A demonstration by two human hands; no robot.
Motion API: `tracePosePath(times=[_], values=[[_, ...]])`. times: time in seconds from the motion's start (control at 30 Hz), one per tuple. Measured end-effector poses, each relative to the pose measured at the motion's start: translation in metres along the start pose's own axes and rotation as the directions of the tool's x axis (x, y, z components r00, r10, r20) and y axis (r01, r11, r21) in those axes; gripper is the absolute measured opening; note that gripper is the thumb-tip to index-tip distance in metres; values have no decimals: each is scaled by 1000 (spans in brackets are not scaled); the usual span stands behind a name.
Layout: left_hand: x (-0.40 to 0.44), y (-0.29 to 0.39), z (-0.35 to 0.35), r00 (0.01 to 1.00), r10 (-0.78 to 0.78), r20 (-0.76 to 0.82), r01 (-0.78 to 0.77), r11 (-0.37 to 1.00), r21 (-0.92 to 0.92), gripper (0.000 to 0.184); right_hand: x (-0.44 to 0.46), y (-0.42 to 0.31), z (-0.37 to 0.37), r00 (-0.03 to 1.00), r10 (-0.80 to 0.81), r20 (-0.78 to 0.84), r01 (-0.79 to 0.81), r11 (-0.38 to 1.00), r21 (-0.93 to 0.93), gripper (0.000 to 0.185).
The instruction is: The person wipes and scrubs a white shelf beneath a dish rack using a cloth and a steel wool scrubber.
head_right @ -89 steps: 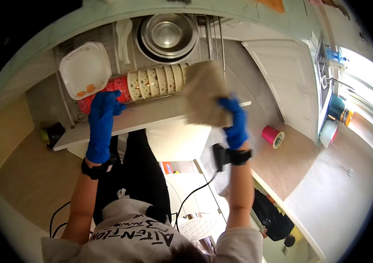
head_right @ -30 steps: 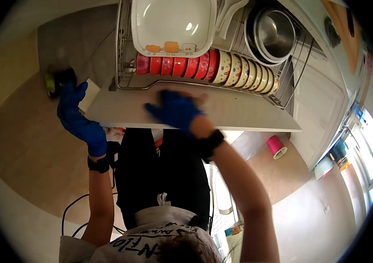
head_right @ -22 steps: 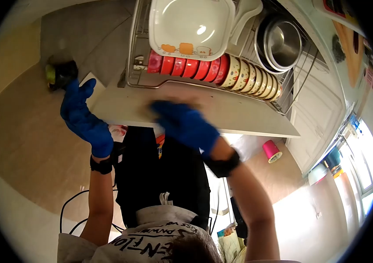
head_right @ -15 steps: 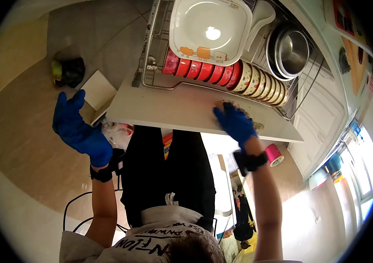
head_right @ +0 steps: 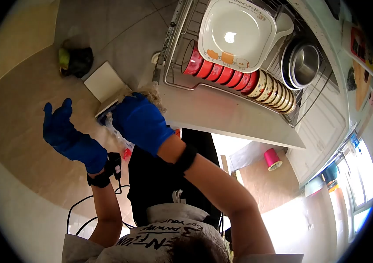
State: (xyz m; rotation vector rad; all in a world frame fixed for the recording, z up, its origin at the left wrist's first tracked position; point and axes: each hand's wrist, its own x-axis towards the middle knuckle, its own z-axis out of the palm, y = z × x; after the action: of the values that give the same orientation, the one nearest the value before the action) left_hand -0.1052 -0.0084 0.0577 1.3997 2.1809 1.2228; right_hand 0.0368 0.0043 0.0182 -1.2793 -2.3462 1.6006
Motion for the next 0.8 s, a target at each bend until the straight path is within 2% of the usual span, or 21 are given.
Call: tracePosePath(times=[0.03, 0.07, 0.13, 0.17, 0.23, 0.3, 0.33, 0.37, 0.4, 0.43, 0.47, 0.5, 0.53, 0.6, 0.67, 0.7, 0.73, 0.77, 0.8], values=[[2, 0, -3, 1000, -1, 7, 1, 1000, -3, 55, -2, 2, -5, 985, -115, -127, 122, 991, 49, 21], [4, 1, -6, 1000, -10, 3, 10, 1000, -6, 53, -5, 2, -5, 986, -107, -129, 115, 992, 49, 21], [6, 1, -2, 1000, -12, -4, 11, 1000, -19, 51, -7, 6, -8, 888, -378, -260, 377, 924, -55, 22], [6, 1, 2, 998, -43, -34, 41, 997, -73, 51, -8, 6, -9, 888, -376, -264, 375, 925, -59, 22], [7, 5, 5, 996, -73, -48, 67, 990, -124, 52, -12, 1, -9, 852, -355, -384, 419, 903, 94, 22], [10, 13, 7, 999, 20, 50, -20, 1000, -2, 52, -25, 4, -18, 870, -315, -380, 384, 916, 118, 23], [9, 14, 10, 998, 27, 55, -27, 1000, 1, 52, -36, 9, -24, 888, -282, -363, 351, 925, 142, 25], [8, 15, 14, 997, 69, 42, -69, 998, -11, 53, -51, 25, -31, 873, -352, -337, 398, 914, 79, 22], [6, 15, 15, 994, 108, 27, -108, 994, -22, 53, -70, 40, -29, 861, -274, -429, 380, 906, 186, 17], [8, 7, 4, 966, 197, 165, -205, 978, 30, 55, -86, 50, -30, 813, -312, -492, 379, 924, 39, 14], [6, 10, 6, 965, 201, 167, -210, 977, 36, 55, -103, 52, -46, 851, -238, -468, 281, 959, 24, 15], [3, 16, 13, 986, 133, 101, -130, 991, -30, 55, -121, 62, -50, 872, -228, -434, 257, 966, 8, 17], [3, 20, 21, 998, 61, 35, -56, 993, -107, 56, -135, 70, -45, 907, -44, -418, 154, 960, 233, 18], [3, 26, 27, 998, 64, 31, -58, 984, -168, 58, -120, 53, -45, 878, 15, -479, 80, 981, 177, 21], [1, 34, 28, 966, 199, 165, -209, 977, 42, 57, -86, 25, -41, 886, 219, -409, -114, 957, 265, 31], [-1, 37, 28, 967, 161, 197, -174, 984, 47, 55, -68, 16, -28, 863, 154, -482, -92, 985, 149, 36], [-6, 44, 36, 966, 166, 201, -176, 984, 36, 55, -51, 8, -18, 830, 121, -545, -73, 991, 109, 25], [-11, 52, 43, 984, 90, 155, -84, 996, -44, 54, -38, 9, -1, 866, 89, -491, -55, 995, 84, 24], [-15, 58, 48, 993, 7, 120, 8, 992, -123, 52, -33, 5, 0, 898, 270, -348, -170, 941, 291, 17]])
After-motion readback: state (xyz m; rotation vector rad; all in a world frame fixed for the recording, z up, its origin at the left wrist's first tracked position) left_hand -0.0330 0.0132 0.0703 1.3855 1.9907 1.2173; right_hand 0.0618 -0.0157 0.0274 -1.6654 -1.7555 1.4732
